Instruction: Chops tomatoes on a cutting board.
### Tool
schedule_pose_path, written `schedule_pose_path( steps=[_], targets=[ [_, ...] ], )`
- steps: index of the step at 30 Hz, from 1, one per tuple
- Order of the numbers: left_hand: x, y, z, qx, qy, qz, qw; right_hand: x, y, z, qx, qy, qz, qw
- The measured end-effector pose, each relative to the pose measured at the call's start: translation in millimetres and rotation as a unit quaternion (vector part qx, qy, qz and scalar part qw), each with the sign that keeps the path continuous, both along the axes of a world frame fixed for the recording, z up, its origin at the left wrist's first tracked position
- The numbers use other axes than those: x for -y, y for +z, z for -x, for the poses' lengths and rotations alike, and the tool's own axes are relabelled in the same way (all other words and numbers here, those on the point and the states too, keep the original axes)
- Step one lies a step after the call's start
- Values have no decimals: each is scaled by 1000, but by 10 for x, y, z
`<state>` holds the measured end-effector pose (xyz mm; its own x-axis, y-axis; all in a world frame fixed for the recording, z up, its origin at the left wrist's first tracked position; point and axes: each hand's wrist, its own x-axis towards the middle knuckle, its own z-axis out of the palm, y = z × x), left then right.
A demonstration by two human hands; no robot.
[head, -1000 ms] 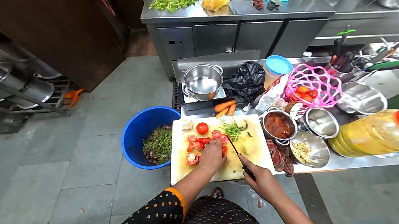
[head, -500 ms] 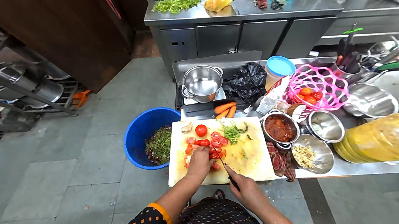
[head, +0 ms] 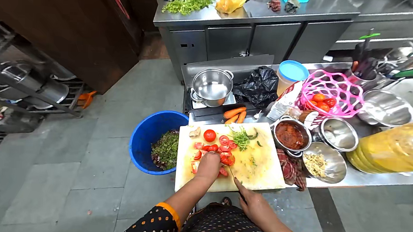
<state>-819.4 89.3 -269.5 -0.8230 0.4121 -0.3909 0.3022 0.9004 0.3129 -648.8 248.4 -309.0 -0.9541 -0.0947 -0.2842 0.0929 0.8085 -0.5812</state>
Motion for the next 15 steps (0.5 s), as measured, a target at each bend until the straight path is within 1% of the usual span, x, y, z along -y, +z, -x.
schedule_pose_path(
  steps=[2,4,5,7,9,10,12,15],
  targets=[
    [-16,30,5,7,-6,20,1000,-36,35,-129,-55,-9,1,998],
    [-56,82,-9,14,-17,43,999,11,143,-81,-95,-13,7,995],
    [-86,109,-21,15,-22,54,998,57,194,-7,-89,-11,7,996],
    [-137,167,-29,15,-32,73,997,159,230,212,-29,-8,5,1000],
    [-157,185,-1,19,-41,84,995,241,193,446,37,-17,13,999],
    [-156,175,6,20,-43,85,995,269,154,511,48,-22,17,998],
    [-132,123,29,18,-42,76,996,280,123,511,59,-27,26,998],
    [-80,71,41,18,-29,49,998,188,80,218,54,-14,25,998]
  ],
)
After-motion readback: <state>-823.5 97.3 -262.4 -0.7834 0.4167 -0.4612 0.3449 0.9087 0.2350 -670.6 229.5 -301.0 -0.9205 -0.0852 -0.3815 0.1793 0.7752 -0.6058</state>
